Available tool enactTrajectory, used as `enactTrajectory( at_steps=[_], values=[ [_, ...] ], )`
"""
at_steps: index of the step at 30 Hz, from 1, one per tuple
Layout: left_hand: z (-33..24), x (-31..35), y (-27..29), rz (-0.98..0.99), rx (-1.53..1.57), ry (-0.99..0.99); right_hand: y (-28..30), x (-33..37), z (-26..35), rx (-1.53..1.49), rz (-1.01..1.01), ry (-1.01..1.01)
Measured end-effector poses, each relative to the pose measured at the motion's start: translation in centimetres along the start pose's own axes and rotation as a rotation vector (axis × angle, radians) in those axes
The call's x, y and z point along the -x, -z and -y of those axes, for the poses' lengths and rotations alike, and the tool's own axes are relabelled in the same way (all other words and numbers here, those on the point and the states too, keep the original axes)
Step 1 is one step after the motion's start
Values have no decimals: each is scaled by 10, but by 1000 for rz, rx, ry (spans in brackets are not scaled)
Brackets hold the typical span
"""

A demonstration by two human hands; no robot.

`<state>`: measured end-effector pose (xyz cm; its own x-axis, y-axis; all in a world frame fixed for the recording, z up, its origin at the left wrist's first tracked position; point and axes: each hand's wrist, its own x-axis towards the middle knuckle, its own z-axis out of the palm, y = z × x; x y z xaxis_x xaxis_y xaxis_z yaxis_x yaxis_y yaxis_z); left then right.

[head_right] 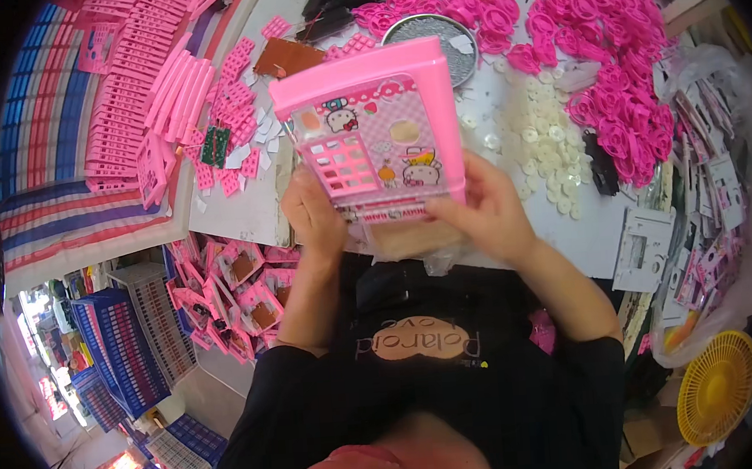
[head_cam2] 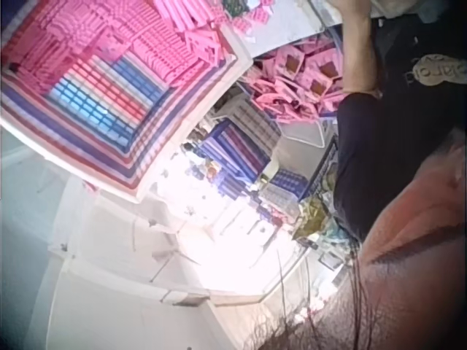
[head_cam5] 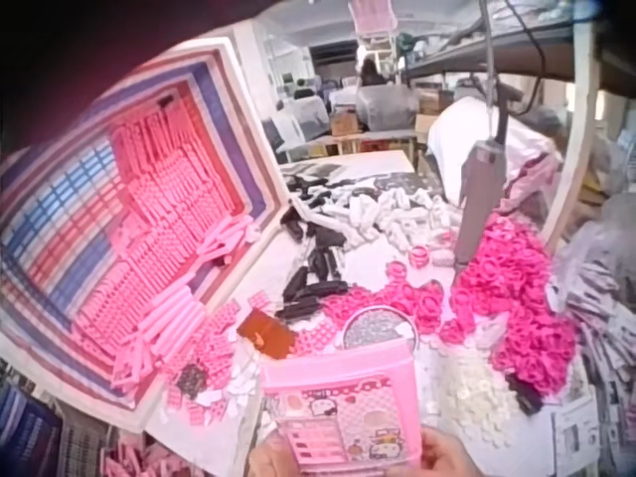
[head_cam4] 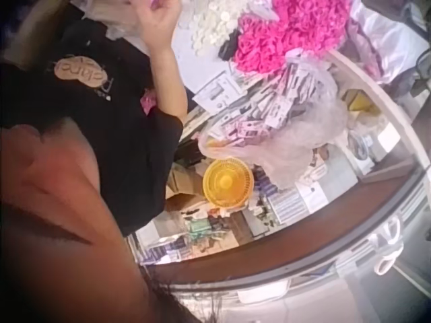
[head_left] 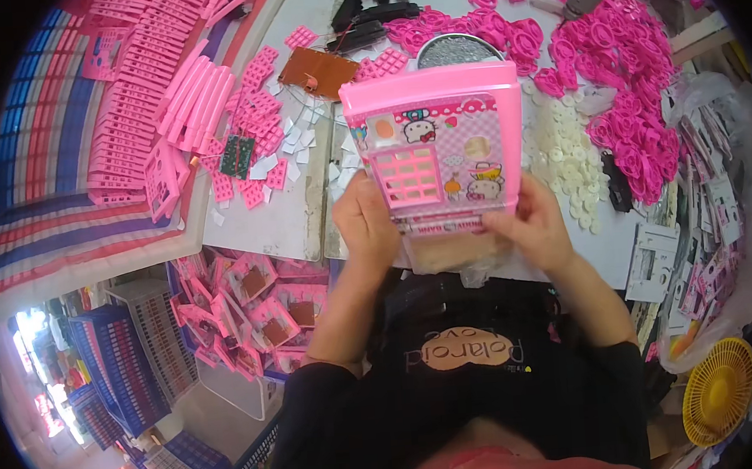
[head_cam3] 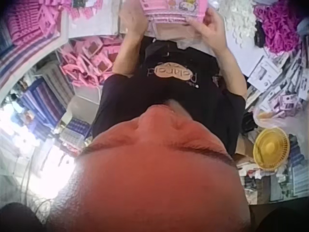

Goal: Assembling a pink toy vending machine using a glue gun to secure electronic and plastic components.

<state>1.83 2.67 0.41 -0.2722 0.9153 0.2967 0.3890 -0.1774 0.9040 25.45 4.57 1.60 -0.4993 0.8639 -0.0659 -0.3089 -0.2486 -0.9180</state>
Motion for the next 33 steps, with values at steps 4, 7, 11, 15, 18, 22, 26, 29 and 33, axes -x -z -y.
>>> enactTrajectory(
  at_steps=[4, 7, 11, 15, 18, 22, 26, 29, 33],
  values=[
    [1, -35, 12, 235, 67, -25, 30, -27, 16, 316, 50, -20],
    [10, -41, 24, 409, 87, -265, 63, -51, 25, 953, 167, 456],
    [20, -23, 24, 610, -347, -641, 78, -39, 17, 1434, 423, 431],
    [24, -24, 26, 672, -376, -501, 53, -34, 16, 1655, 291, 418],
    [11, -28, 24, 533, -429, -463, 43, -42, 13, 1739, 266, 403],
    [-9, -1, 6, 609, -270, -437, 49, -48, 20, 1729, 365, 349],
    [-17, 17, -9, 745, -400, -515, 47, -36, 17, 1732, 308, 341],
    [-3, 4, -2, 723, -336, -554, 47, -38, 5, 1688, 270, 364],
    [4, -2, -2, 781, -366, -577, 52, -49, 9, 1665, 363, 336]
  ],
)
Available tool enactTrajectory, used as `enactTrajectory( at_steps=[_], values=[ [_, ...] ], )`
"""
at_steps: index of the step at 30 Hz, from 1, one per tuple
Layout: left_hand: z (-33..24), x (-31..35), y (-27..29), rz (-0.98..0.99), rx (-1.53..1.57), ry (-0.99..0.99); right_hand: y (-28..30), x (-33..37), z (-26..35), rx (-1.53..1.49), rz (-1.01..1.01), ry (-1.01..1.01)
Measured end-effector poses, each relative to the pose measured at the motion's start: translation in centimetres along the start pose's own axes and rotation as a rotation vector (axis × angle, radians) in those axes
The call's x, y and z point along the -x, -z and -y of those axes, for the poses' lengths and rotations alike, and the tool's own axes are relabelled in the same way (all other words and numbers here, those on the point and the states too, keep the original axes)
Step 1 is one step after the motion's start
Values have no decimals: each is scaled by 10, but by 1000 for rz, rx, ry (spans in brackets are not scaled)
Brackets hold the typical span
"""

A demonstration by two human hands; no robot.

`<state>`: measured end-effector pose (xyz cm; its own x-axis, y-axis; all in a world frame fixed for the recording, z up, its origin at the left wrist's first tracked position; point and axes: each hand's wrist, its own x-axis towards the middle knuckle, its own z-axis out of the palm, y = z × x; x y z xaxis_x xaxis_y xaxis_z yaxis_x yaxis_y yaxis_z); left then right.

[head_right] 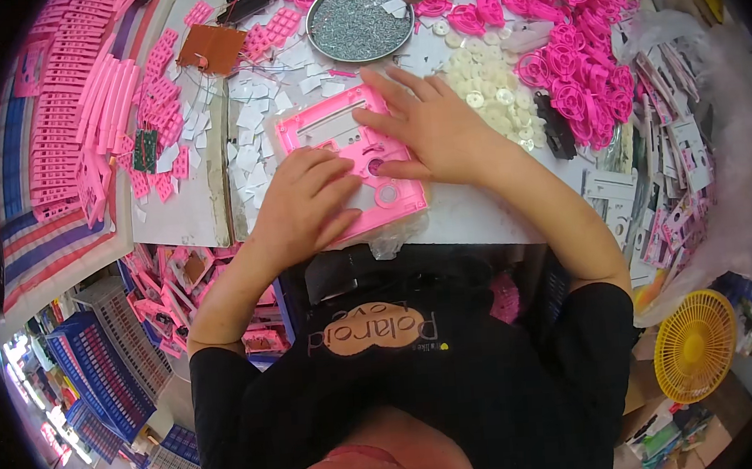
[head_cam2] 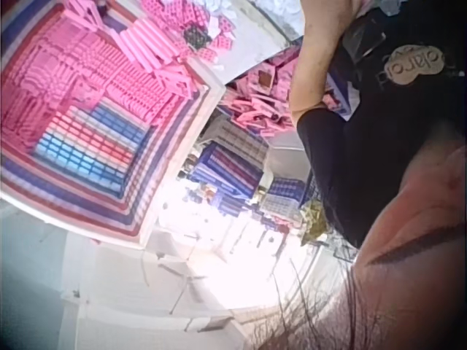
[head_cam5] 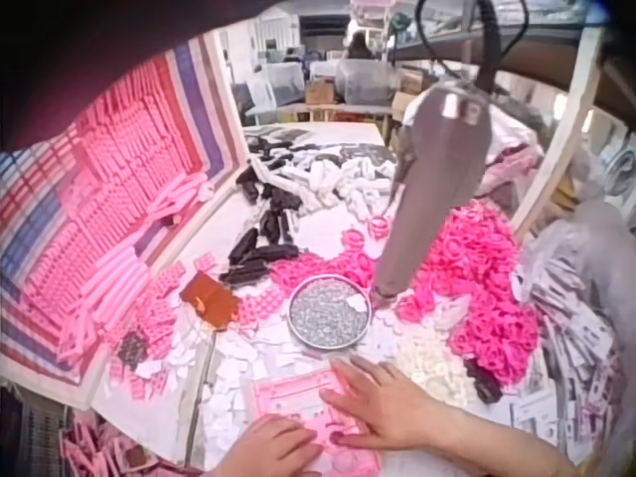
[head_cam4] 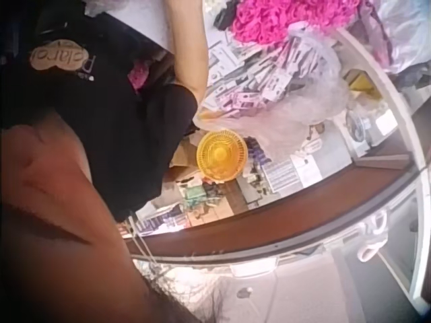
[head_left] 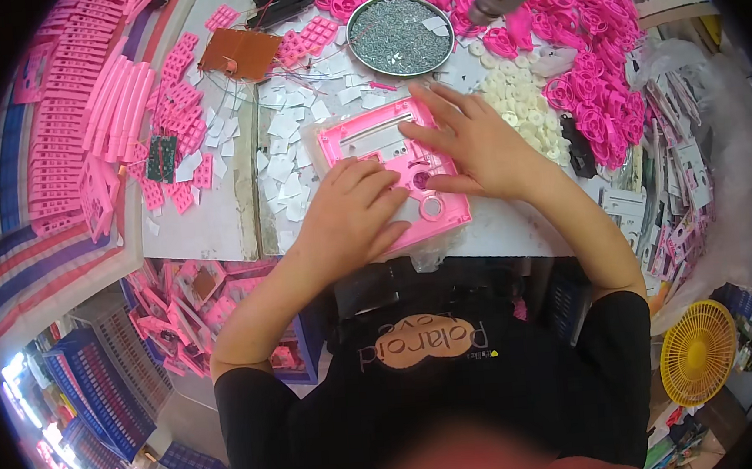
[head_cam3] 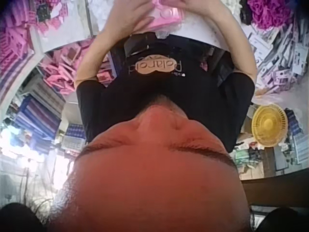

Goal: Assembling a pink toy vending machine using a glue gun to secure electronic and plastic components.

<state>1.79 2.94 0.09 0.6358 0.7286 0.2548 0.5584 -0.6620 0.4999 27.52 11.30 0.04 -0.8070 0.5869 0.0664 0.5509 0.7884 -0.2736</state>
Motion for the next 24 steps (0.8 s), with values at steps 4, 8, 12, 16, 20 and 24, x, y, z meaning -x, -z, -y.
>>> enactTrajectory(
  at_steps=[4, 8, 12, 16, 20, 24],
  values=[
    [-9, -1, 4, 71, -17, 63, -18, 10, 12, 12, -32, -91],
    [-2, 8, 0, 106, -61, 14, -11, 17, 9, -16, -131, -52],
    [1, 14, 3, 158, -71, 38, 27, 53, -15, -270, -279, -347],
    [-3, 9, 3, 173, -77, 58, 19, 93, 7, -241, -95, -552],
    [-6, 6, 7, 179, -64, 64, -16, 94, 17, -99, -88, -569],
    [-21, 7, 6, -123, 32, 78, 2, 81, 20, -275, -41, -599]
  ],
)
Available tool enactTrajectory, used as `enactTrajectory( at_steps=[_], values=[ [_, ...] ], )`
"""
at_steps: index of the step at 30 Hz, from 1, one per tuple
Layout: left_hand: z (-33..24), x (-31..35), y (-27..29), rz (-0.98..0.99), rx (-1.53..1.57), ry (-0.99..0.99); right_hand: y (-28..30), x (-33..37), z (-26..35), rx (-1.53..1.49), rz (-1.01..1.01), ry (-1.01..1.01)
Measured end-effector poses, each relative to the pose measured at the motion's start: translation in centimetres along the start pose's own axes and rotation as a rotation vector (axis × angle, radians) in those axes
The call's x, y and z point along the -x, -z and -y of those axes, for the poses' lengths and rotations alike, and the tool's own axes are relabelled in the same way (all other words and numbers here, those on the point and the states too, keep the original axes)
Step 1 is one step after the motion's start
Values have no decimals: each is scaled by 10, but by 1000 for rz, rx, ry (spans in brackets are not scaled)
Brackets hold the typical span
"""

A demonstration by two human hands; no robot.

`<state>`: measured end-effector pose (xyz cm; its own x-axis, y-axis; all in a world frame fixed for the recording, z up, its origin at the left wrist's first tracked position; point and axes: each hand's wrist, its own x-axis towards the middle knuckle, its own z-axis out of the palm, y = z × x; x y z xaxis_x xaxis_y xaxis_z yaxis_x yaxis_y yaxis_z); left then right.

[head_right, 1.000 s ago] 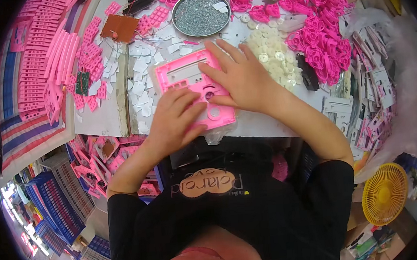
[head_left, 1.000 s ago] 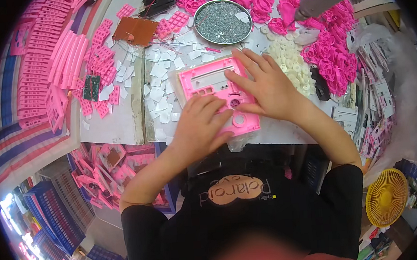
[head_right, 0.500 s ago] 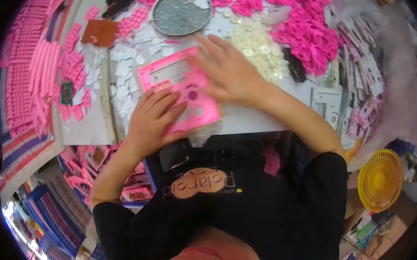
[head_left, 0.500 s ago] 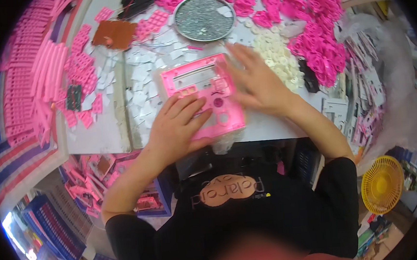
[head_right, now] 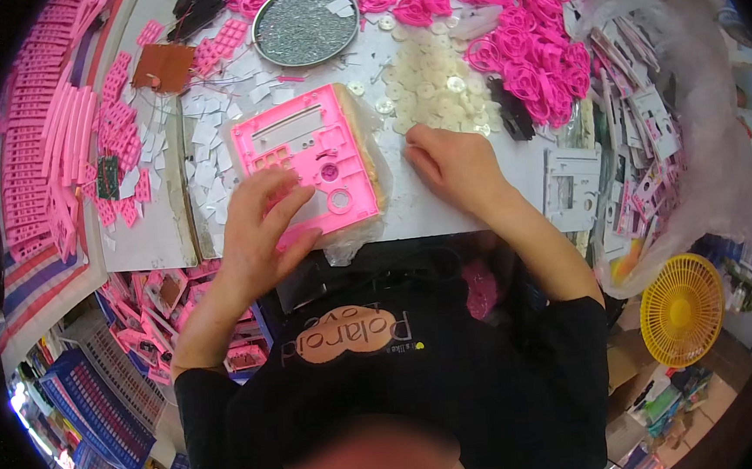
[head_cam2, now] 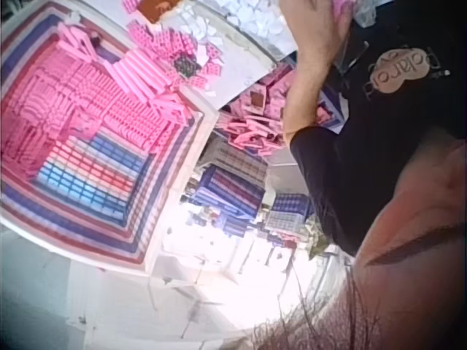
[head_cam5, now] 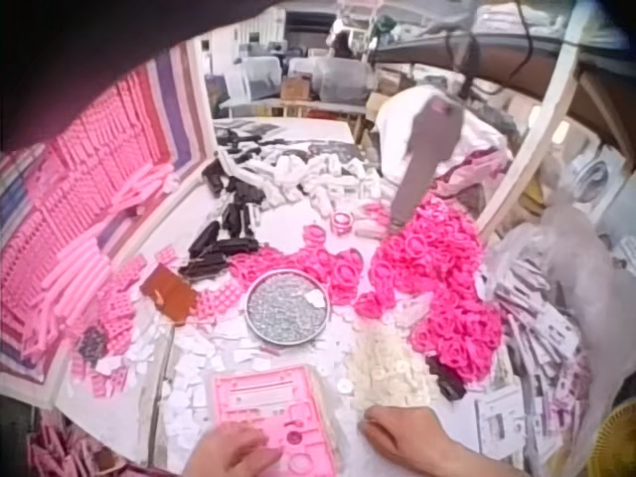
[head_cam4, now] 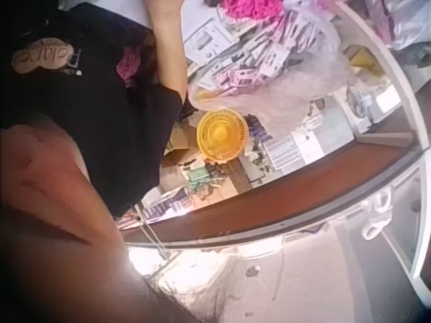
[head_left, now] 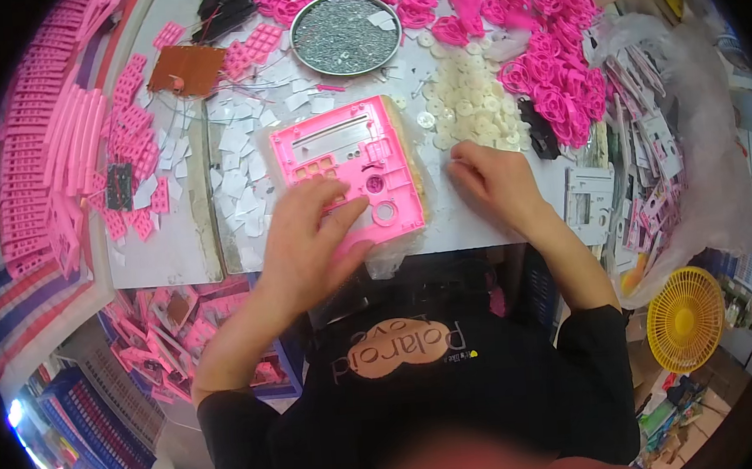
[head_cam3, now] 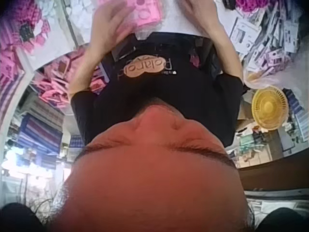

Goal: Assembling a pink toy vending machine using a glue gun to secure electronic and plastic components.

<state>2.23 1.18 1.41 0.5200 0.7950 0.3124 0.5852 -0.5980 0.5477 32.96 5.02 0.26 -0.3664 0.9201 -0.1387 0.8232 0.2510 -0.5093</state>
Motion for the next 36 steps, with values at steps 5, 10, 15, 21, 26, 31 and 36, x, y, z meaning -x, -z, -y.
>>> enactTrajectory(
  at_steps=[5, 10, 15, 21, 26, 31, 36],
  values=[
    [-49, -7, -23, 116, 802, 508, -21, 0, 56, -957, -158, 363],
    [-47, 0, -31, 89, 998, 516, -16, 12, 82, -1030, -59, 304],
    [-30, 4, -16, 321, 669, 380, 0, -1, 77, -182, -93, 745],
    [-16, -7, -7, -32, -179, 88, -13, -37, 68, 10, -257, 504],
    [-3, 5, -23, 39, -176, 111, -42, -46, 71, 165, -285, 485],
    [-2, 7, -23, 17, -138, 131, -51, -40, 82, 256, -291, 363],
    [5, -7, -5, 68, 6, 97, -58, -39, 81, 238, -317, 295]
  ],
)
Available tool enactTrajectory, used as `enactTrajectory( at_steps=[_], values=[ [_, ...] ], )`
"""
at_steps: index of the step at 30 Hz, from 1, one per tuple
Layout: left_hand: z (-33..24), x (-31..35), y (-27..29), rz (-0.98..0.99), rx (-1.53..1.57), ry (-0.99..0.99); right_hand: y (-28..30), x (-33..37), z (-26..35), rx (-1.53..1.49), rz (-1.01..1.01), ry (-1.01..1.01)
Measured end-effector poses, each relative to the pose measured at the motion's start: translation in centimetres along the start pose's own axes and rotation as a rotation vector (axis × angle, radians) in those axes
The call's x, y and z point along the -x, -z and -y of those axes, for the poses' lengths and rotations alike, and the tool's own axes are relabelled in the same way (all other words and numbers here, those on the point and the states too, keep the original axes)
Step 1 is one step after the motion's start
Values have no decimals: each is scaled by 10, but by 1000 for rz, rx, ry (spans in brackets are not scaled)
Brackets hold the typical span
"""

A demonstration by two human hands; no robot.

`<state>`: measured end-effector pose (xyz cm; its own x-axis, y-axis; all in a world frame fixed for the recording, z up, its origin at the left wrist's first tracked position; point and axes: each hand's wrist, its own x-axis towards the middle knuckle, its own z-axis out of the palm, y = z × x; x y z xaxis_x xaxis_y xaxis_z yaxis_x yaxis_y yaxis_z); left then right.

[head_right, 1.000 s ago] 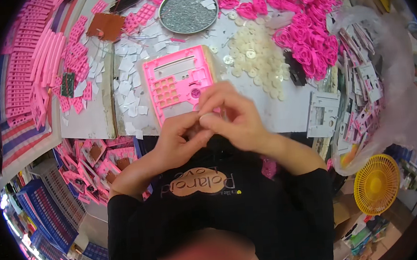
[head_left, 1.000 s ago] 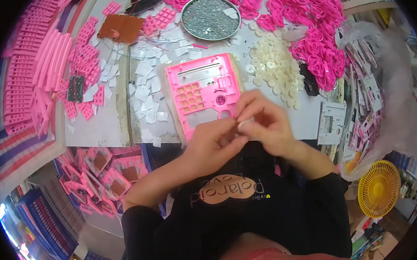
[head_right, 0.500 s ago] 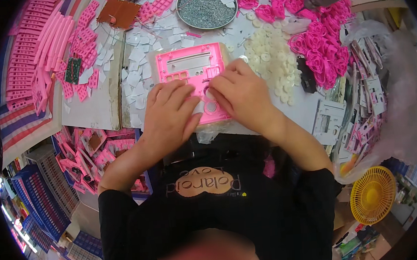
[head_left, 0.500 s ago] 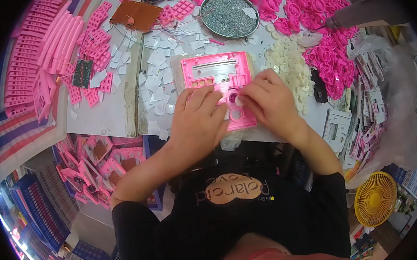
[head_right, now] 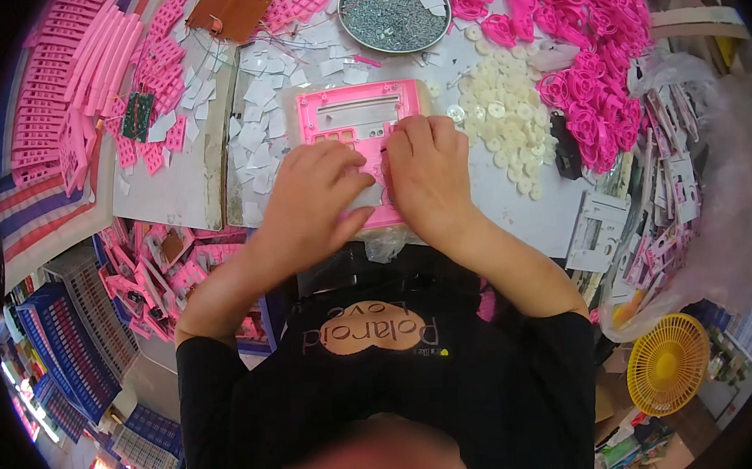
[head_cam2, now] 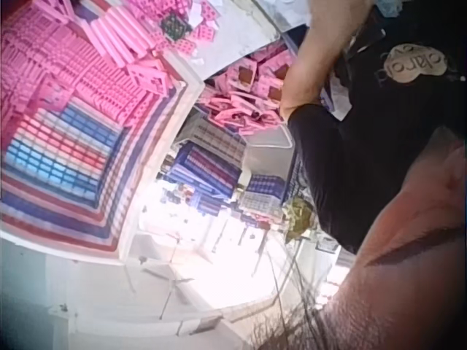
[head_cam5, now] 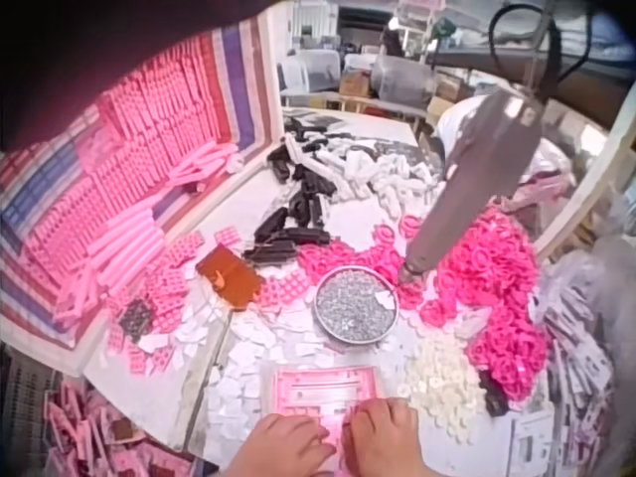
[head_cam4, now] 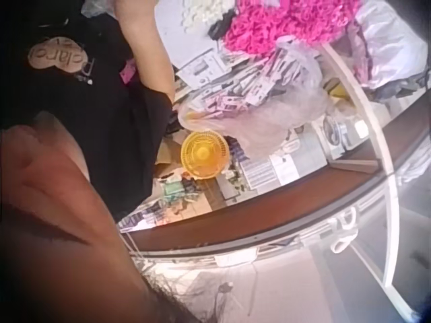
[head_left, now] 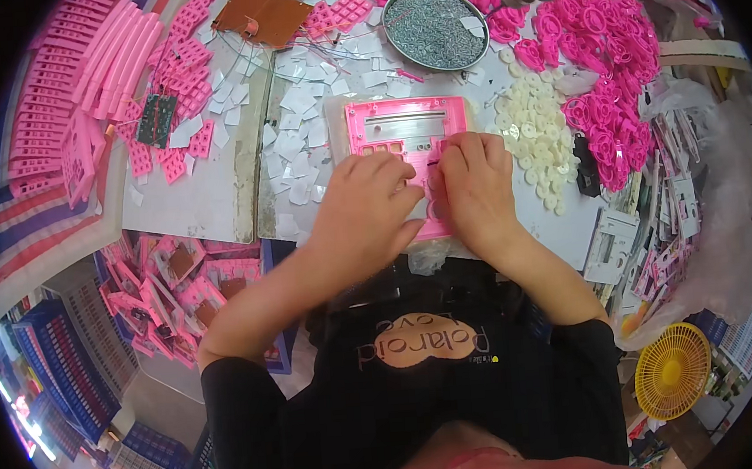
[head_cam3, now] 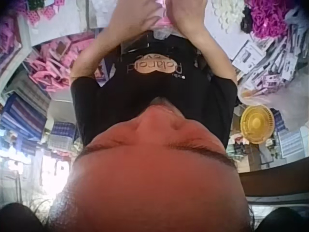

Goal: Assembling a pink toy vending machine using a glue gun to secure electronic and plastic components.

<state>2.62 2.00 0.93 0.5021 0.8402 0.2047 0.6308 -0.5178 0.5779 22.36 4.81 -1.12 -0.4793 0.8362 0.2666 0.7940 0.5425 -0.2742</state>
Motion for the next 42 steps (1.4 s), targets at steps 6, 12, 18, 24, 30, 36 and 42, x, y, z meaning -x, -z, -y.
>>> enactTrajectory(
  at_steps=[6, 12, 18, 24, 30, 36, 42],
  values=[
    [87, -132, 6, -323, -228, 40, 6, -2, 2, -116, -24, -33],
    [107, -187, -16, -8, -472, -16, 33, -9, -46, -390, -80, 37],
    [109, -194, -28, -170, -574, -60, 124, -125, -155, -1177, -916, -87],
    [86, -181, 3, 57, -472, 51, 139, -147, -154, -955, -340, -135],
    [19, -71, -7, -230, -38, -135, 86, -71, -63, -1625, -299, 75],
    [2, -38, -17, -182, 280, -16, 92, -41, -1, -1609, -218, 67],
    [0, -33, -19, -262, 208, -61, 89, -39, 4, -1619, -161, 31]
  ],
)
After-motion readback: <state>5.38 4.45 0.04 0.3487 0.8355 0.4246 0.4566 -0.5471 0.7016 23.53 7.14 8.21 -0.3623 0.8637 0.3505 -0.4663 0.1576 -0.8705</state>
